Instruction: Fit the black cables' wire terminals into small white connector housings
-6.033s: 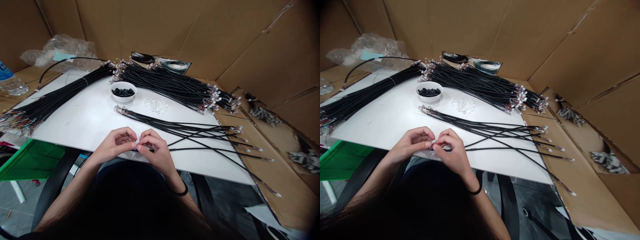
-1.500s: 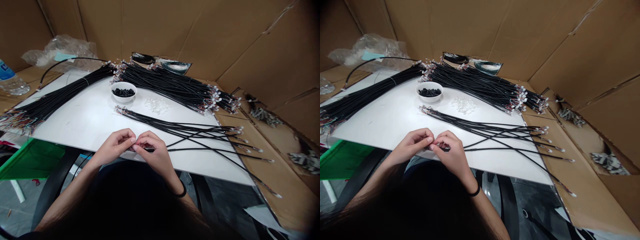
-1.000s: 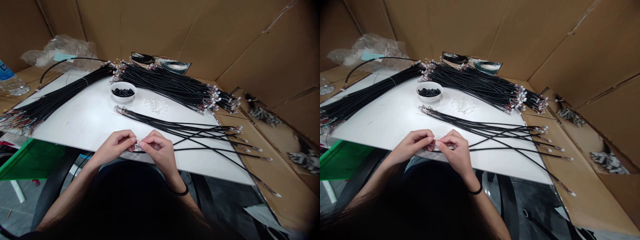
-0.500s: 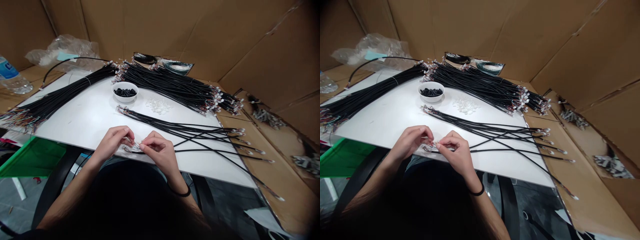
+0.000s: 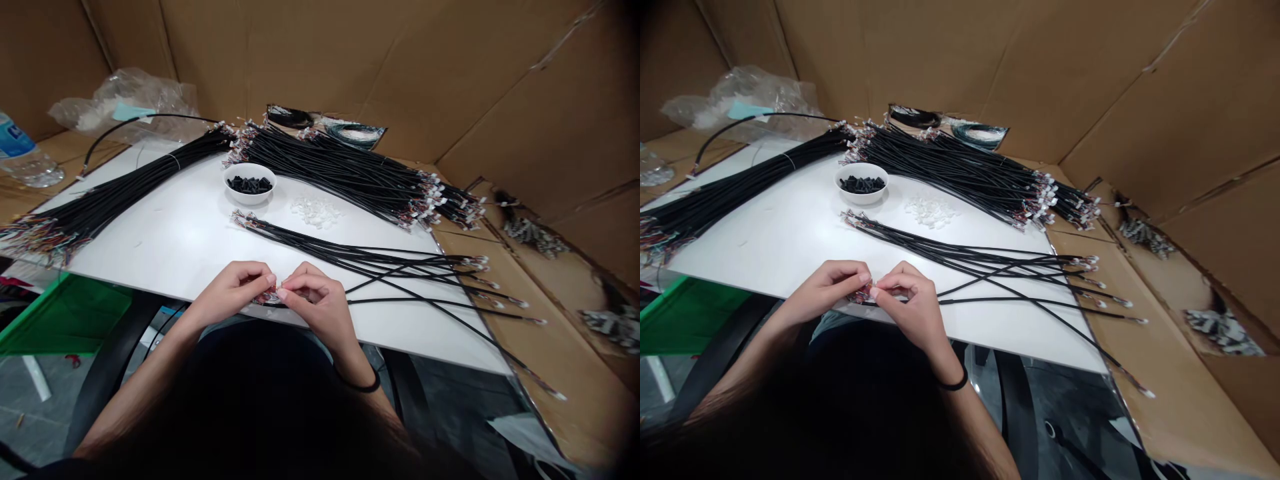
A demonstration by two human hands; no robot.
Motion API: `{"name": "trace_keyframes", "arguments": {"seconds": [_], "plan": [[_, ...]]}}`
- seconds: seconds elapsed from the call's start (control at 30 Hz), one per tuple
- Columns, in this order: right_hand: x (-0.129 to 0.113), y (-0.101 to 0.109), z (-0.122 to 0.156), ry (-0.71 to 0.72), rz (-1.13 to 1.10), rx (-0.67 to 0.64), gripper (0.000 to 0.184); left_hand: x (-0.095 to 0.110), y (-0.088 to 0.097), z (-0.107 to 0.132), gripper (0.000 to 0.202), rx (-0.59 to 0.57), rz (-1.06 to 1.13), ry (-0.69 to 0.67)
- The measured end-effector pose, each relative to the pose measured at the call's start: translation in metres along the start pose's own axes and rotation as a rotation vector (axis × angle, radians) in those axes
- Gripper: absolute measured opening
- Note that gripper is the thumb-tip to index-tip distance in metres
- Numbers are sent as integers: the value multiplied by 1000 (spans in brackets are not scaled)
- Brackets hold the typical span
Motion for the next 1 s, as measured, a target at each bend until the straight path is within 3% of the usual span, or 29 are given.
{"name": "trace_keyframes", "arguments": {"seconds": [0.53, 0.8, 1.0], "plan": [[2, 6, -3, -80, 2, 64, 12, 1, 1, 0, 31, -39, -5, -71], [-5, -7, -2, -55, 79, -116, 15, 1, -3, 1, 33, -115, -67, -77], [-8, -11, -1, -5, 55, -172, 10, 2, -5, 0, 33, -164, -43, -38]]}}
Point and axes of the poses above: each hand's wrist, its own z-axis away from the middle knuckle, its own y-axis out of the back of the hand, x = y × z, the point moved 9 cm from there along -z, towards the middle knuckle, and after that the axes turned 1 degree about y, right-handed, at the moved point
